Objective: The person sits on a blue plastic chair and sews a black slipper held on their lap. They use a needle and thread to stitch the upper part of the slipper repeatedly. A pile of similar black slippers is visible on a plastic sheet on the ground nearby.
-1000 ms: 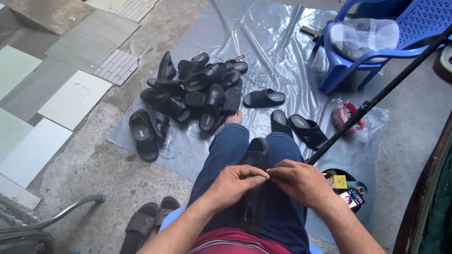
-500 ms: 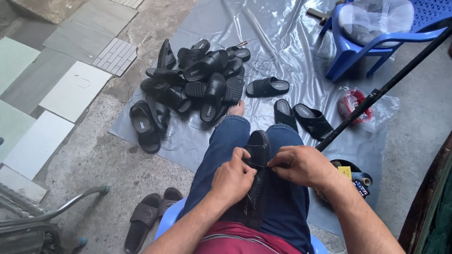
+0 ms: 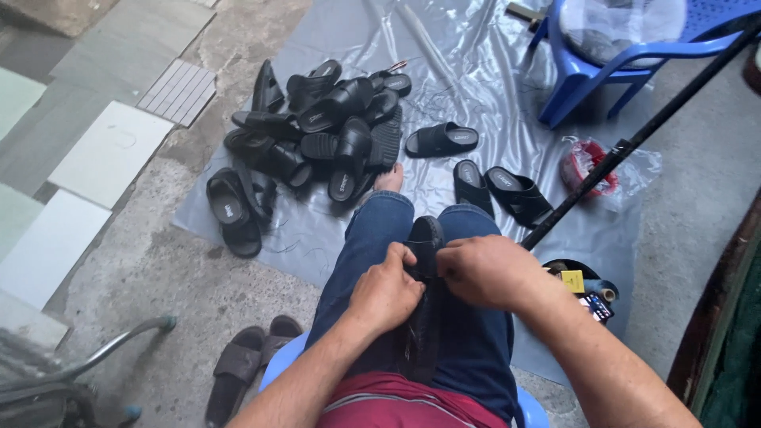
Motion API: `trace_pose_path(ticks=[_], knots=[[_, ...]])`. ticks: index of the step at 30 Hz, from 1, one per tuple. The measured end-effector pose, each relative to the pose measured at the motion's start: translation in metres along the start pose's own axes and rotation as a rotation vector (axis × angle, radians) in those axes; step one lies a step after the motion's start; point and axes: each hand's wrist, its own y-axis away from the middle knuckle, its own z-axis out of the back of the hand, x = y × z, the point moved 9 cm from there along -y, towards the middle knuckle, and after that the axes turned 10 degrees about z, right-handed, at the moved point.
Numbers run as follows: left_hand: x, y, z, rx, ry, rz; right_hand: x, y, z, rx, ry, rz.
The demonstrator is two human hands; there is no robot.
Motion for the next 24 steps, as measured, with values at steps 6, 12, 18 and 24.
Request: trace_pose_path(ticks=[6,12,18,24], knots=[[0.008,0.000,-0.008,-0.079,0.021,-0.075,0.010,0.002,-0.011,0.106,0.131,-0.078],[-0.020,0.018,0.011,-0.235,-0.004,-0.487,0.006,0.023,-0.010,-0.063,0.027,-0.153],[-0.001,0.010,0.008,0.151,0.320,0.011,0.014,0.047,-0.005,-0.016,0.029,-0.168],[-0.001,0.006,0.003,0.231,0.541,0.024,0.006,0.069,0.004,0.081,0.039,-0.226]])
